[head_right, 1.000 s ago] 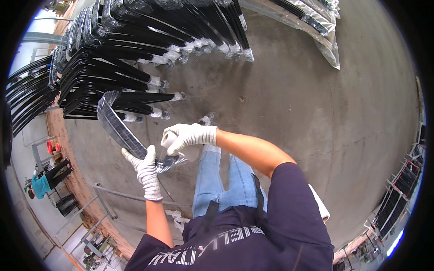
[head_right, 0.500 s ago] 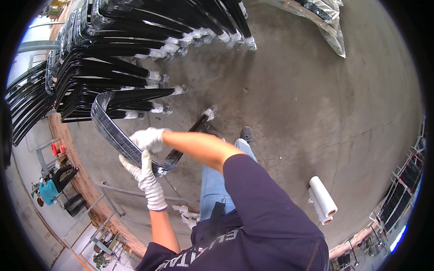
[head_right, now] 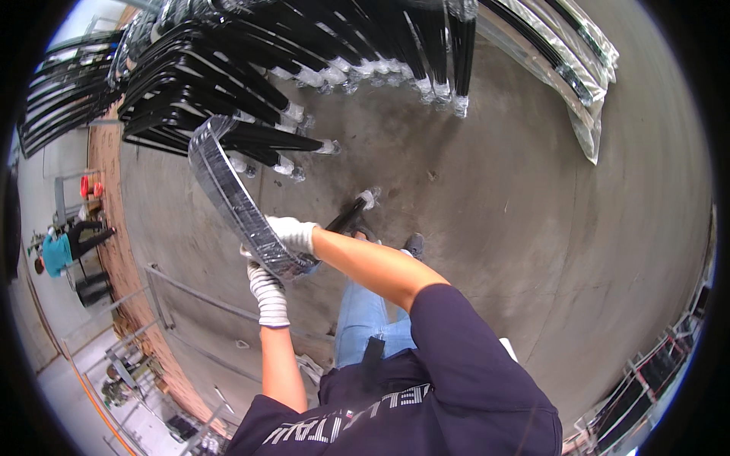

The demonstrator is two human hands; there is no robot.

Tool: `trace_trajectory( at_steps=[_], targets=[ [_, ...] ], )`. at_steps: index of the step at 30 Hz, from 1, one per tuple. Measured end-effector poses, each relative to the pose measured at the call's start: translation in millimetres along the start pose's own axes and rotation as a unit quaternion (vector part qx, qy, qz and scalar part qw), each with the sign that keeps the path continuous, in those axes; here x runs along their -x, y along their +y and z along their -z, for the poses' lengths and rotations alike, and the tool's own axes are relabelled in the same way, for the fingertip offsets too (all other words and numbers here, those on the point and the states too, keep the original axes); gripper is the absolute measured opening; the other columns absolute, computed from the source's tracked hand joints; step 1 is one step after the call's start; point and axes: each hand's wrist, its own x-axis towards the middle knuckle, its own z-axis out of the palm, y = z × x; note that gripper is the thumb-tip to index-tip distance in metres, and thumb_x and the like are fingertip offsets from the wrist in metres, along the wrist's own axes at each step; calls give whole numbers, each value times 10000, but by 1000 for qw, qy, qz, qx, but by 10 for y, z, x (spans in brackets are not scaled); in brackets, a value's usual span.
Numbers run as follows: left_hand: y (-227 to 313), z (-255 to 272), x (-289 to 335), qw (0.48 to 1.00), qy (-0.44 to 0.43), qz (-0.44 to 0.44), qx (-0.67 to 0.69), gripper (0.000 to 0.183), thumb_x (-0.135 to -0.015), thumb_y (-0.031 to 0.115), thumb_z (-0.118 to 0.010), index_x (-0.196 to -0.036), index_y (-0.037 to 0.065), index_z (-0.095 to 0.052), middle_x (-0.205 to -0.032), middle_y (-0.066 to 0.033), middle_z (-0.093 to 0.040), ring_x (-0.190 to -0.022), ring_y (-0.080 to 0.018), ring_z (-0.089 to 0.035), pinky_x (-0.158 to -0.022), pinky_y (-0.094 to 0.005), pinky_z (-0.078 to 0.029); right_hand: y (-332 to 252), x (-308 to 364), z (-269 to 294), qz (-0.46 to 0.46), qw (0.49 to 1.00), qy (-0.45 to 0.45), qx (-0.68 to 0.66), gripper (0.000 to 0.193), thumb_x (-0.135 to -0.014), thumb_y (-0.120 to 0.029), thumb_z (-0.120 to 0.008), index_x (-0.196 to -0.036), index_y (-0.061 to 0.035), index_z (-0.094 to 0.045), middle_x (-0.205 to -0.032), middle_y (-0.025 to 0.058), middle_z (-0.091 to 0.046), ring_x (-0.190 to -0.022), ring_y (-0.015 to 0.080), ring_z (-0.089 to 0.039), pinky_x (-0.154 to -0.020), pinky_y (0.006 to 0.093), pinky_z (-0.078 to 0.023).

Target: The person wraps individual black metal furniture frame components in plastic film by hand, picking each part up from a stack, winding the film around the length of the metal, and then placing the wrapped part onto a separate stack.

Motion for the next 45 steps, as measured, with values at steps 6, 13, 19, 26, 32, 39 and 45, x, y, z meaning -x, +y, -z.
trace_trajectory(
  at_steps=[6,13,19,26,32,39,45],
  targets=[
    [67,-268,389,960,140,-186,-159,523,-710,82,-730,-1161,89,-466,-1067,-41,-539,-901,-156,-534,-810,-285,-458,-318,643,37,19,999,-22,37,452,-773,-221,-672,-1154,-31,-521,-1079,51,-571,-966,138,-533,-818,275,-445],
    [-41,-304,701,963,166,-206,-49,514,-706,85,-737,-1150,62,-478,-1026,-41,-537,-879,-143,-511,-806,-277,-424,-249,660,-68,-12,990,100,-98,281,-716,-217,-721,-893,-11,-649,-700,8,-624,-590,66,-560,-556,233,-471],
    [-90,-348,1209,977,141,-155,-28,473,-676,73,-772,-1075,23,-524,-964,-42,-583,-800,-117,-550,-739,-262,-463,-355,749,-100,26,989,120,-82,253,-745,-195,-711,-917,-24,-638,-750,8,-621,-634,64,-555,-575,229,-466],
    [-311,-577,1221,946,50,-303,-100,422,-671,-7,-735,-1041,24,-533,-983,-41,-595,-863,-113,-559,-785,-256,-459,-294,813,10,-77,984,24,-162,422,-771,-360,-660,-1078,-95,-541,-906,-2,-580,-792,85,-533,-734,238,-443],
    [-209,-732,1259,934,79,-294,-188,298,-670,8,-730,-899,59,-545,-855,-18,-595,-751,-100,-541,-713,-261,-458,-280,758,65,-114,976,-12,-184,418,-748,-358,-679,-1057,-115,-536,-893,-13,-567,-792,72,-526,-729,230,-440],
    [-343,-823,1327,902,-148,-306,-267,240,-705,158,-692,-877,54,-562,-784,-88,-577,-695,-213,-580,-674,-309,-478,-194,654,116,-71,966,-78,-235,417,-728,-294,-717,-1021,-63,-531,-853,50,-591,-737,156,-588,-693,305,-494],
    [-458,-703,1745,796,-285,-439,-303,384,-586,167,-762,-891,63,-553,-794,-83,-577,-726,-266,-586,-641,-354,-482,-305,657,156,-155,973,-71,-154,477,-733,-350,-712,-1079,-79,-529,-950,55,-606,-837,137,-593,-716,282,-486]
  ],
)
